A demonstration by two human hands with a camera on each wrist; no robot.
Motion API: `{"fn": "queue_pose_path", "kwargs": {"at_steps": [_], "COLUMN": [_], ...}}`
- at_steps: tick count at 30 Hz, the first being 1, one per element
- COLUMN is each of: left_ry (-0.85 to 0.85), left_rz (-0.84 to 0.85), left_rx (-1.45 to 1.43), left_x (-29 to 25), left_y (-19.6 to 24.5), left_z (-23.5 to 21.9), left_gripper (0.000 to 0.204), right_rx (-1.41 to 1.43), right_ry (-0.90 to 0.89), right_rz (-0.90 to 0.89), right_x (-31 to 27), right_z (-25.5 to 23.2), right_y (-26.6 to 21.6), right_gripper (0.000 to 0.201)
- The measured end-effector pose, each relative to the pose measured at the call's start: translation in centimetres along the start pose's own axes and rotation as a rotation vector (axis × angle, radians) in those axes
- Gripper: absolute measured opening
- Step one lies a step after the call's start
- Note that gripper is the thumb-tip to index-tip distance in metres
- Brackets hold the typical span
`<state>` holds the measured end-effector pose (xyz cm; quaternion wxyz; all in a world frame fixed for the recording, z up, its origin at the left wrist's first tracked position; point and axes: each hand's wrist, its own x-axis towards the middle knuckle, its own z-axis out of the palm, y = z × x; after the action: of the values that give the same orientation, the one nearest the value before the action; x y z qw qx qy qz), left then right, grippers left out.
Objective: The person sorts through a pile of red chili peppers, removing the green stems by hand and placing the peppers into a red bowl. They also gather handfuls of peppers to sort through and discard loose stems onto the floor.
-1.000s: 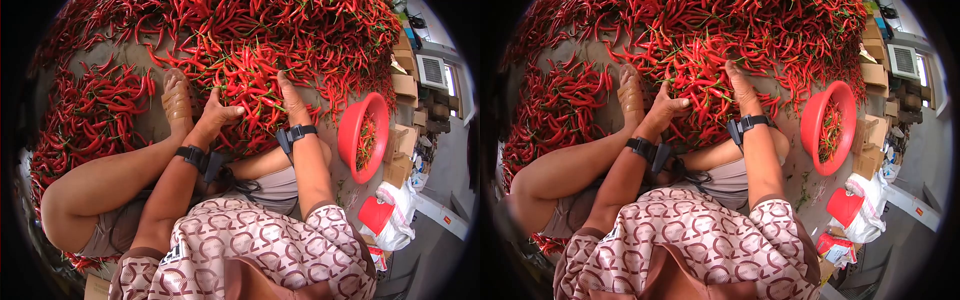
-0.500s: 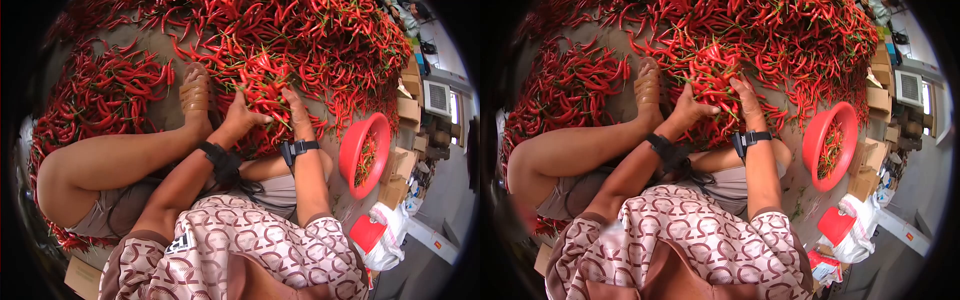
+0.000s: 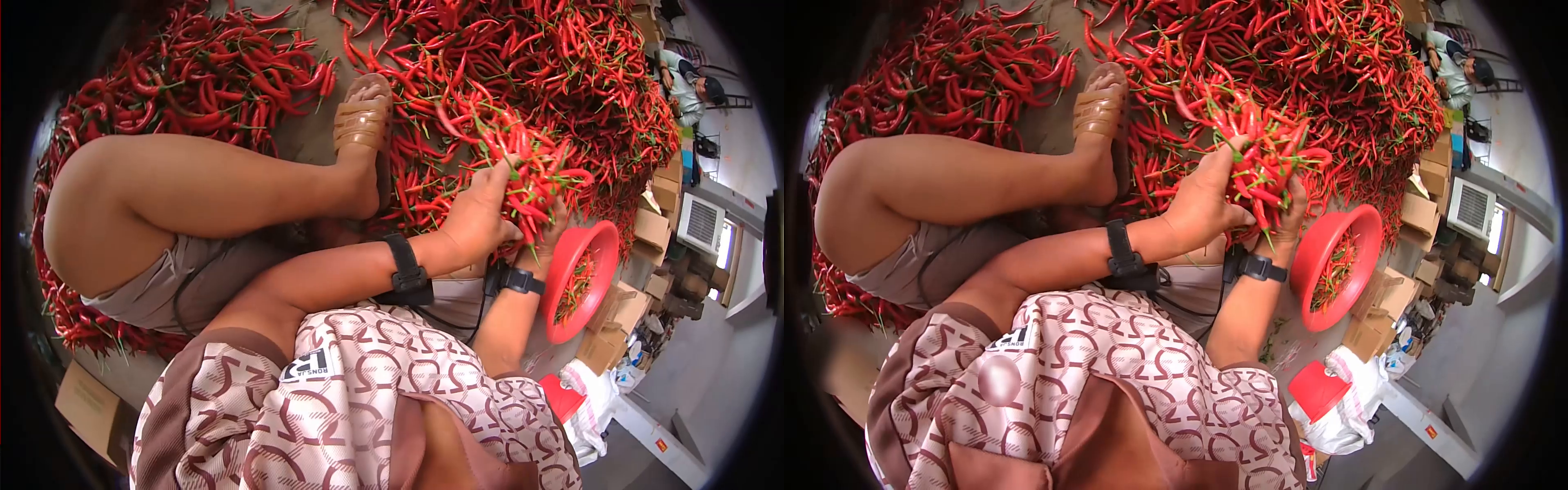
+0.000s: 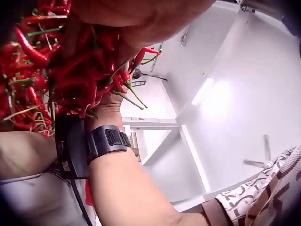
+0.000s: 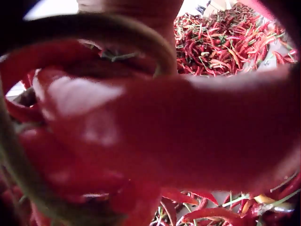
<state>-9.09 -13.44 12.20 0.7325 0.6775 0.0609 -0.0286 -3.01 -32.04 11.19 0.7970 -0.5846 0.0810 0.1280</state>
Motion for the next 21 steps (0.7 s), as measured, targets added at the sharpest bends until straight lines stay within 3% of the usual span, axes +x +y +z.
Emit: {"fn": "queue_pose_path", "kwargs": {"at_steps": [2, 5, 6, 11, 13, 14, 15, 17, 19, 21], "left_ry": [-0.045, -0.021, -0.012, -0.017, 0.011, 0.05, 0.093, 0.077, 0.125, 0.205], "left_rz": [0.012, 0.063, 0.08, 0.074, 0.049, 0.034, 0.005, -0.058, -0.031, 0.088], "left_rx": [-0.026, -0.03, -0.028, -0.067, -0.048, -0.018, 0.018, 0.036, -0.053, -0.104], "left_x": [-0.6, -1.1, -1.3, -2.2, -1.8, -1.3, -1.2, -1.1, -1.4, -1.3], "left_y": [1.3, 1.7, 1.7, 3.2, 2.8, 2.1, 1.5, 2.2, 4.2, 5.9], "left_z": [-0.3, -0.5, -0.4, -1.6, -1.3, -1.5, -1.5, -2.8, -4.1, -5.5], "left_gripper": [0.101, 0.099, 0.099, 0.101, 0.102, 0.102, 0.103, 0.104, 0.102, 0.101], "right_rx": [-0.028, 0.036, -0.051, -0.17, -0.139, 0.011, 0.047, -0.017, -0.146, -0.197], "right_ry": [0.074, 0.102, 0.069, 0.044, 0.137, 0.248, 0.127, -0.006, -0.039, -0.153], "right_rz": [-0.115, -0.022, -0.135, -0.171, -0.075, 0.092, 0.206, 0.214, 0.041, -0.052], "right_x": [-2.0, -2.1, -2.1, -3.1, -3.5, -4.5, -4.8, -3.2, -1.0, 0.0], "right_z": [3.3, 2.8, 2.8, 3.7, 6.1, 6.6, 8.0, 8.4, 7.0, 9.0], "right_y": [-1.2, -1.9, -1.9, -3.0, -2.8, -2.2, -2.7, -3.0, -3.2, -4.8], "right_gripper": [0.044, 0.043, 0.041, 0.04, 0.04, 0.04, 0.041, 0.042, 0.042, 0.041]}}
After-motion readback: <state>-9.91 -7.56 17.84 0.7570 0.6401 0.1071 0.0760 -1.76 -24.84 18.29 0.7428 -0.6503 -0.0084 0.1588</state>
